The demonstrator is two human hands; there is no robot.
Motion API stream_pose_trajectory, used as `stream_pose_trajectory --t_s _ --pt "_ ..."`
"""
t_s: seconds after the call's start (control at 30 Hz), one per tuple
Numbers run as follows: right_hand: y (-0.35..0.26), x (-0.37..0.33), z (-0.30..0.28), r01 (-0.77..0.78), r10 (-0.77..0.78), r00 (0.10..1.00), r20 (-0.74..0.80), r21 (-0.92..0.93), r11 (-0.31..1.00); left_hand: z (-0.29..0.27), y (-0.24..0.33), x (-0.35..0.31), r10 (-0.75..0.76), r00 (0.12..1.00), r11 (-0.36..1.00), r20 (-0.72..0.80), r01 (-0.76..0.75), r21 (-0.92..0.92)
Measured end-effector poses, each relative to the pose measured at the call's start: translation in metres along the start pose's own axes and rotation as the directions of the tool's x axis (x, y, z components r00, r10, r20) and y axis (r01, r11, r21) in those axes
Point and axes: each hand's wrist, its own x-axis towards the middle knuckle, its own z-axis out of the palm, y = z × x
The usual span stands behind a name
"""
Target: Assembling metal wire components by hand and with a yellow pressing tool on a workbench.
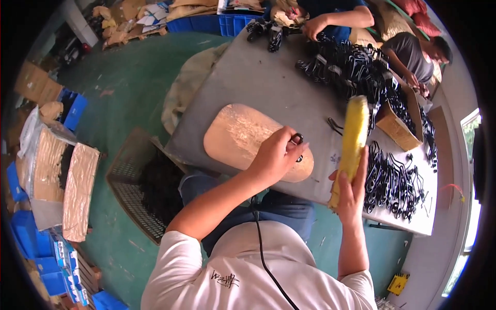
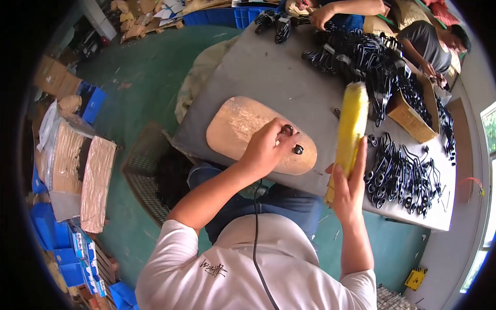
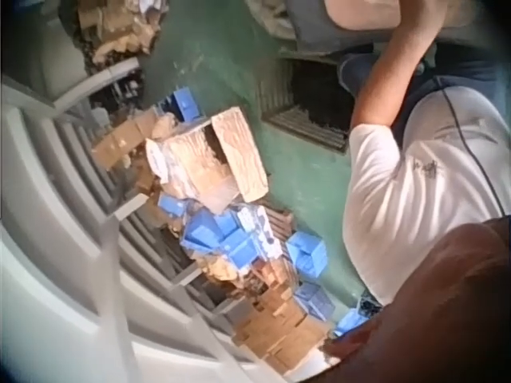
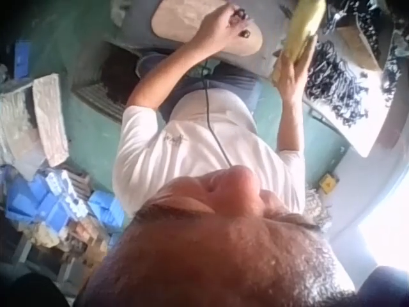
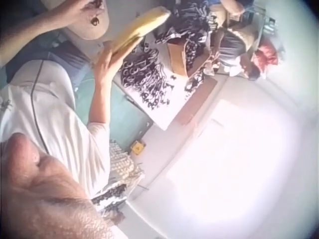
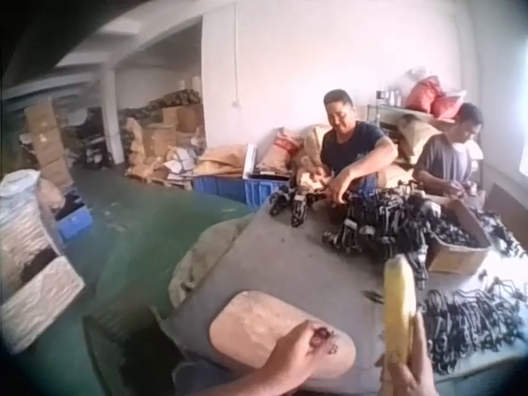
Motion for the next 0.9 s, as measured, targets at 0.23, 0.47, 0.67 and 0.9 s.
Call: stream_pose_trajectory --t_s 0.23,0.47,0.67,0.9 --pt "0.054 -0.008 0.029 0.101 -0.115 0.991 -0.069 -0.172 0.98 0.006 -0.005 0.005 0.053 0.999 0.996 0.011 -0.053 0.071" --pt "0.082 0.013 0.023 -0.248 0.317 0.939 0.136 -0.374 0.894 -0.004 -0.003 -0.01 0.053 0.998 0.996 -0.033 -0.051 0.072" --pt "0.105 0.051 -0.015 0.208 -0.194 0.973 0.122 -0.828 0.521 -0.081 0.008 -0.023 -0.275 0.851 0.946 -0.447 0.157 -0.283" --pt "0.138 0.115 -0.081 -0.053 -0.068 0.996 -0.065 -0.985 0.163 -0.21 -0.015 -0.094 -0.063 0.704 0.931 -0.707 0.297 0.213"
